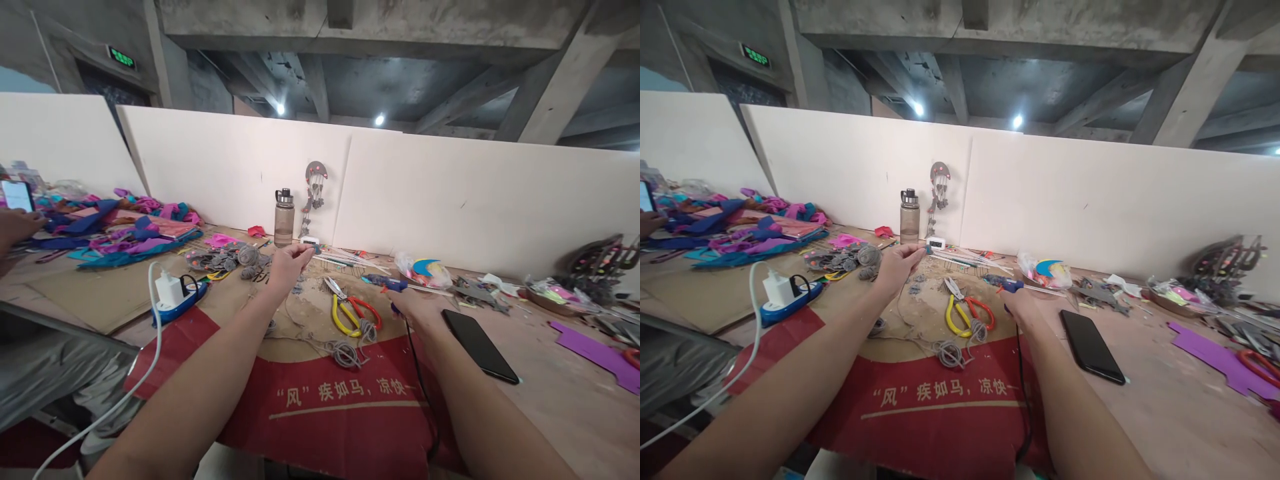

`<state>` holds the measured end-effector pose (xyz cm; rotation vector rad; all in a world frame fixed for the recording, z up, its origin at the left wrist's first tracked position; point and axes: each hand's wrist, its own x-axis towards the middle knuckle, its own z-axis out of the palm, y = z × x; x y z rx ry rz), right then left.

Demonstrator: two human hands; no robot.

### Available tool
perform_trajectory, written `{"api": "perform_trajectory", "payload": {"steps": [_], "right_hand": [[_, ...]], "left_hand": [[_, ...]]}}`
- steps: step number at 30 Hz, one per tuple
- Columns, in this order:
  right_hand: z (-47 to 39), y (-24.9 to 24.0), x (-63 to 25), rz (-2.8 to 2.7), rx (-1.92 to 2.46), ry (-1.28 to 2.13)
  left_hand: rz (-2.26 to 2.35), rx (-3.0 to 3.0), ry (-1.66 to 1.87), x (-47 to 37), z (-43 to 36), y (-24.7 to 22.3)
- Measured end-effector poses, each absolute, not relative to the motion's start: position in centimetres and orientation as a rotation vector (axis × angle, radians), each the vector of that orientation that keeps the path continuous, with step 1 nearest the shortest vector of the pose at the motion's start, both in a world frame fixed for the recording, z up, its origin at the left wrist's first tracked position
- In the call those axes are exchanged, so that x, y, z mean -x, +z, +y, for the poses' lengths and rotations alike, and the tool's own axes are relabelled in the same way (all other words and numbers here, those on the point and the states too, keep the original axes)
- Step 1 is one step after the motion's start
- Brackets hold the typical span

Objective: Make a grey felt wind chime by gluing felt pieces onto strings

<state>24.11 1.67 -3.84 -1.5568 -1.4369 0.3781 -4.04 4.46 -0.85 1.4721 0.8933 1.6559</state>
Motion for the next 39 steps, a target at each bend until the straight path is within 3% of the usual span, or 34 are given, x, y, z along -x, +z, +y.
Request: {"api": "perform_trajectory", "payload": {"steps": [11,20,39], "right_hand": [[-3.7,1.0,-17.5,-1.488,1.042,0.730],[-4.9,1.0,-16.7,-1.813,1.188,0.013],[-5.0,0.7,-16.2,-1.892,1.217,-0.002]], "left_hand": [[0.809,-1.320,1.556,3.3,4.5,-1.2],[0.816,-1.318,1.536,3.0,4.4,-1.3],[0.869,-1.464,1.547,3.0,4.8,-1.7]]}}
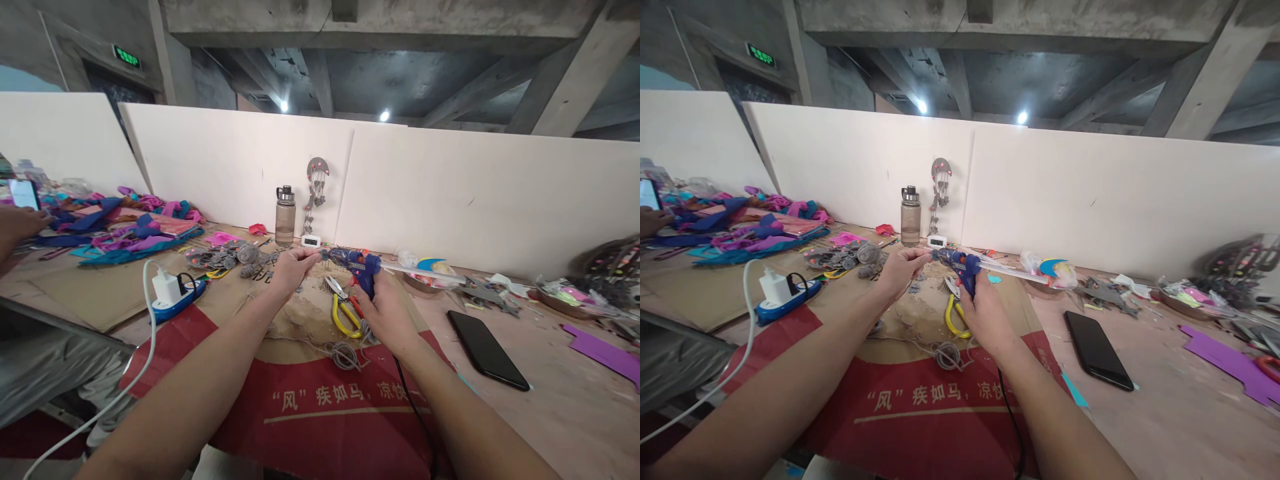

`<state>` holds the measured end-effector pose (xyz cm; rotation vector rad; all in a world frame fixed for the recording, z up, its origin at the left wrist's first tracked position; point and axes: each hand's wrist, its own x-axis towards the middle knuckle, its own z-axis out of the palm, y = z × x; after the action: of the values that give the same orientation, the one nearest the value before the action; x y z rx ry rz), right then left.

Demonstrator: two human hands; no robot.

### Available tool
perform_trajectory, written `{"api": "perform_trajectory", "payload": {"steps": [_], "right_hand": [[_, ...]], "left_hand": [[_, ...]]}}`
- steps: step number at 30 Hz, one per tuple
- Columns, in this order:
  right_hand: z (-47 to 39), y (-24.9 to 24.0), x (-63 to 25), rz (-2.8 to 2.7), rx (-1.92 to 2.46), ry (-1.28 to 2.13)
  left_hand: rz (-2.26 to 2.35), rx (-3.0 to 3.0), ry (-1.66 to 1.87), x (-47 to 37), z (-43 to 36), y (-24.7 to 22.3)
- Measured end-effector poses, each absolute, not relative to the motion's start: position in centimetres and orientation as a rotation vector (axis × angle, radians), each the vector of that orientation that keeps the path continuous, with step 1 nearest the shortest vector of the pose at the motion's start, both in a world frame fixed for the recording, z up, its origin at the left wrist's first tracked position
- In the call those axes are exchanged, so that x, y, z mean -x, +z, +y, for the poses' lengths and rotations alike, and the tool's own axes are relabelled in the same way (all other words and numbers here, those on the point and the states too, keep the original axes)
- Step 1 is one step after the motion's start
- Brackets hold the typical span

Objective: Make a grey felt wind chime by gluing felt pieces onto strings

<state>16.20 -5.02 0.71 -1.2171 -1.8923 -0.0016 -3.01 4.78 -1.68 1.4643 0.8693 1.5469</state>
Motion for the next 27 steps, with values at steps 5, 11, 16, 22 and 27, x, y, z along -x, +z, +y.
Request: {"api": "perform_trajectory", "payload": {"steps": [5,11,16,22,27], "right_hand": [[-4.96,0.61,-16.13,-1.884,1.215,-0.006],[-4.88,0.61,-16.00,-1.874,1.217,0.012],[-4.81,0.40,-16.03,-1.887,1.220,0.041],[-4.90,0.37,-15.98,-1.869,1.214,0.037],[-5.01,0.35,-15.99,-1.885,1.242,0.061]], "left_hand": [[0.864,-1.474,1.545,3.02,4.68,-1.67],[0.888,-1.464,1.543,2.96,4.71,-1.67],[0.893,-1.454,1.538,2.92,4.45,-1.40],[0.864,-1.447,1.535,2.93,4.35,-1.32],[0.873,-1.452,1.542,2.97,4.22,-1.26]]}}
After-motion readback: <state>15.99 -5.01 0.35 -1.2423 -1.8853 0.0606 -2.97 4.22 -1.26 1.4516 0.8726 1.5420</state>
